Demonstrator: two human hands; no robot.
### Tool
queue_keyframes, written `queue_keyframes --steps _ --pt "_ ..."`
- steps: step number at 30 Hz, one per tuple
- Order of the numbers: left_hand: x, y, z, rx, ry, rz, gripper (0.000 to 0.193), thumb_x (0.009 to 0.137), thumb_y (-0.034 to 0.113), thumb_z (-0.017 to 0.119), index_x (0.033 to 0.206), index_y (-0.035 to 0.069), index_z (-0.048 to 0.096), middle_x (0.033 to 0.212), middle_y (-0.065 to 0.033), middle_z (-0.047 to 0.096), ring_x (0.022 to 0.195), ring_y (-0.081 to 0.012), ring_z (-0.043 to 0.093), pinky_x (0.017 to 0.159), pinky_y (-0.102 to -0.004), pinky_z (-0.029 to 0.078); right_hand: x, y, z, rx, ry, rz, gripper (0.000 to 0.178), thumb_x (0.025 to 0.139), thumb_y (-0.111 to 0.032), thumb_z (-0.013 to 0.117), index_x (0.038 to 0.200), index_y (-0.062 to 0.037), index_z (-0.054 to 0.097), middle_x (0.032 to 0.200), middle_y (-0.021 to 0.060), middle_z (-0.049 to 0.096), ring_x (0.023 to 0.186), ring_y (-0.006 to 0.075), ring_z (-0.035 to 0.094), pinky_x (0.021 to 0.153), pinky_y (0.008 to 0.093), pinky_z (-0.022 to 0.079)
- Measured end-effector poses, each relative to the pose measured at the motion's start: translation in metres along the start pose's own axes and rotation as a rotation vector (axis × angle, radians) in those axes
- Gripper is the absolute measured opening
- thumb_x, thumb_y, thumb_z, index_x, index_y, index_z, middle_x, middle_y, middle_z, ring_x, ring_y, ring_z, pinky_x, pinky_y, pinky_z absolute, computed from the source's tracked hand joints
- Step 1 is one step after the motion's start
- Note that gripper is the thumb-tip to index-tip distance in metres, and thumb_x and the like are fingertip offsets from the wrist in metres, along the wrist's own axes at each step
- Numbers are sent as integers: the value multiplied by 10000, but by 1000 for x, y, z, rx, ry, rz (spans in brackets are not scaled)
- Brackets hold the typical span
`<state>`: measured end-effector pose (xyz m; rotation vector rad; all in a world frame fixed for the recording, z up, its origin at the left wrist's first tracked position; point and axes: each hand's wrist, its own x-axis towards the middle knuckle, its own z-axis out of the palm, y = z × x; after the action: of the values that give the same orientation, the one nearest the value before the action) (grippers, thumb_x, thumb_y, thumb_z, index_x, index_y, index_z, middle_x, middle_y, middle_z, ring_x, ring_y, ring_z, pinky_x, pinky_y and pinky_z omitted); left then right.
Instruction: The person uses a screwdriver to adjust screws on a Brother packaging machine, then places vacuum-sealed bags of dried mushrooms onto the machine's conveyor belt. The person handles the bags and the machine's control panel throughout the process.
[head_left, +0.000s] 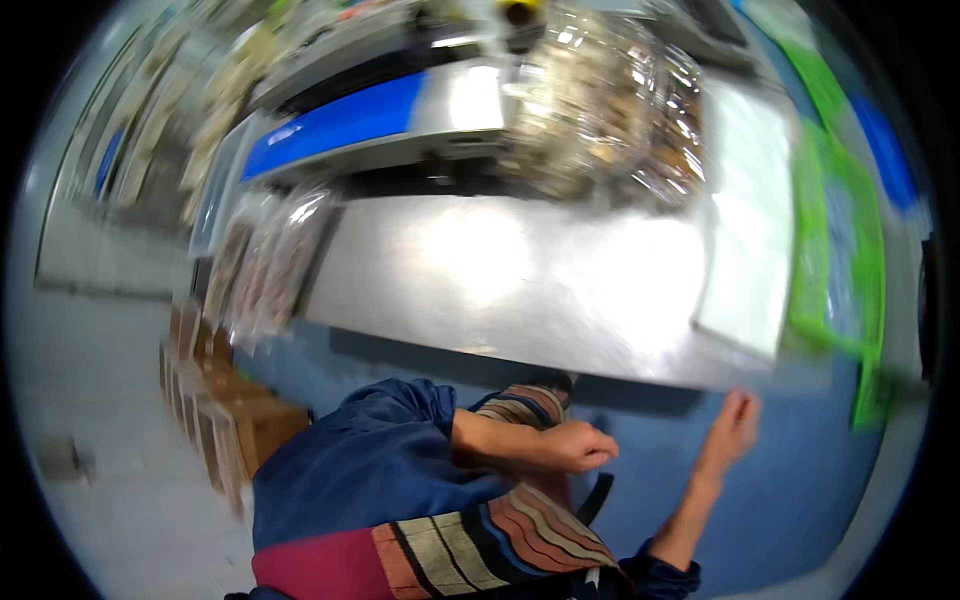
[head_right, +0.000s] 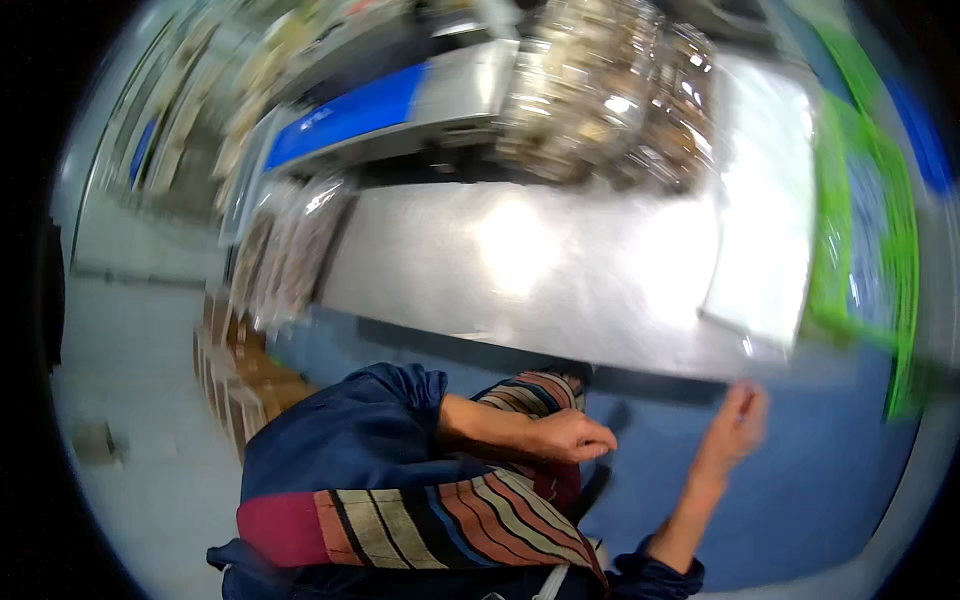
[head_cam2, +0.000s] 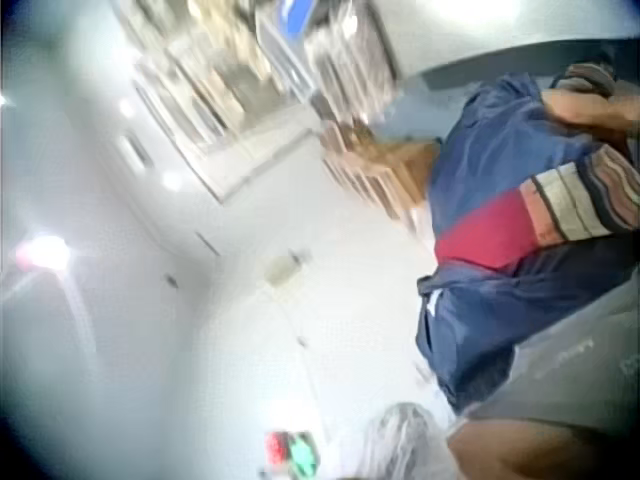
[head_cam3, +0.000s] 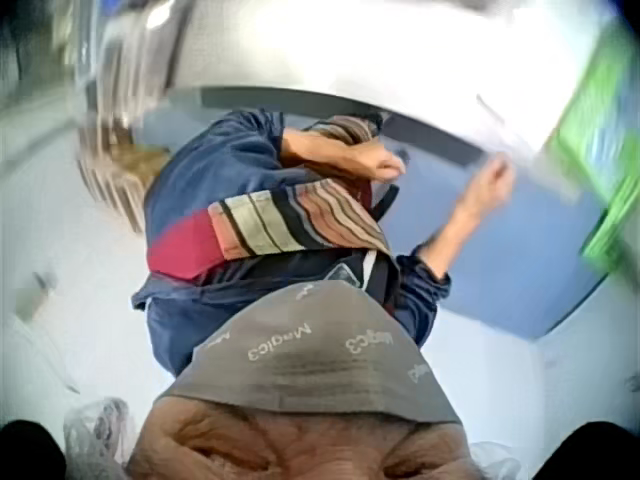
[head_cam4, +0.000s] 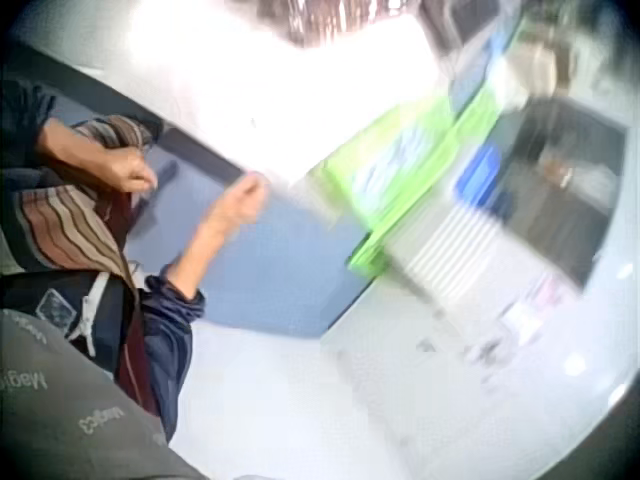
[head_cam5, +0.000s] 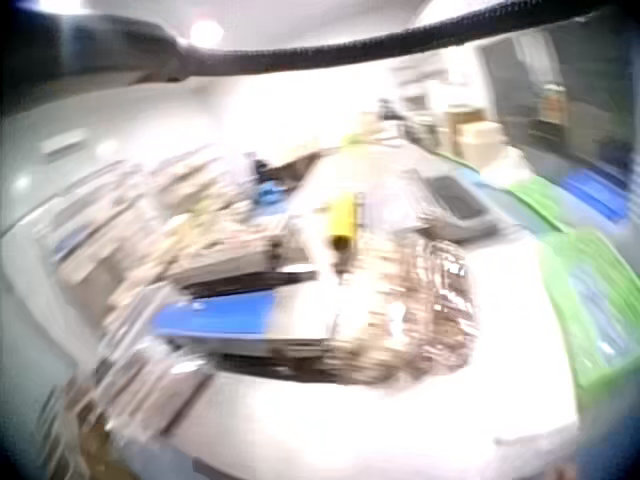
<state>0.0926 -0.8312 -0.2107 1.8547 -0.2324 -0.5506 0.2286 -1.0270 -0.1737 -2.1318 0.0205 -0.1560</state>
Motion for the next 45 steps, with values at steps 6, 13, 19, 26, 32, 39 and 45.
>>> queue_keyframes --steps 6,13,19,26,32,39,45 --pt "-32 14 -85 101 929 134 181 814 104 605 978 29 626 838 -139 636 732 -286 616 654 -351 505 155 25 50 -712 -376 -295 287 797 -178 635 966 37 547 932 182 574 866 313 559 770 397 438" --pt "-260 -80 -229 663 2412 -743 323 795 121 604 1083 -13 541 1032 -175 576 984 -336 536 843 -401 437 222 169 39 -752 -540 -656 279 857 -160 568 1094 -14 546 1054 151 582 993 270 555 878 392 434" --pt "-337 -114 -166 -204 2561 -961 415 824 225 603 1143 -27 523 1060 -134 588 965 -226 561 841 -319 435 239 215 25 -648 -598 -907 340 941 -198 428 1226 -15 457 1161 145 543 1087 260 520 943 375 410" --pt "-326 -119 -92 -433 2532 -1005 266 792 219 624 955 12 588 809 -60 596 704 -172 557 644 -304 466 267 203 44 -742 -440 -1175 320 951 -220 392 1169 -2 475 1134 155 537 1059 262 516 912 370 411" --pt "-405 -82 -141 -926 2469 -697 315 810 356 599 937 71 556 850 -34 531 724 -135 488 607 -343 427 180 8 29 -481 -392 -798 228 915 -178 446 957 17 557 917 160 598 847 279 573 752 373 461" --pt "-551 -133 -182 -1061 2502 -633 745 775 576 558 1330 108 390 1301 -100 390 1102 -284 404 856 -497 373 10 -54 185 23 -913 -322 255 848 -165 619 1040 -14 547 949 81 586 862 185 571 780 316 475" --pt "-680 -235 -262 -1175 2370 -483 869 755 653 528 1427 191 227 1443 -113 247 1265 -351 277 950 -572 306 -168 -198 372 206 -1303 -191 355 822 -231 649 1084 -33 516 902 89 603 812 189 597 726 318 499"
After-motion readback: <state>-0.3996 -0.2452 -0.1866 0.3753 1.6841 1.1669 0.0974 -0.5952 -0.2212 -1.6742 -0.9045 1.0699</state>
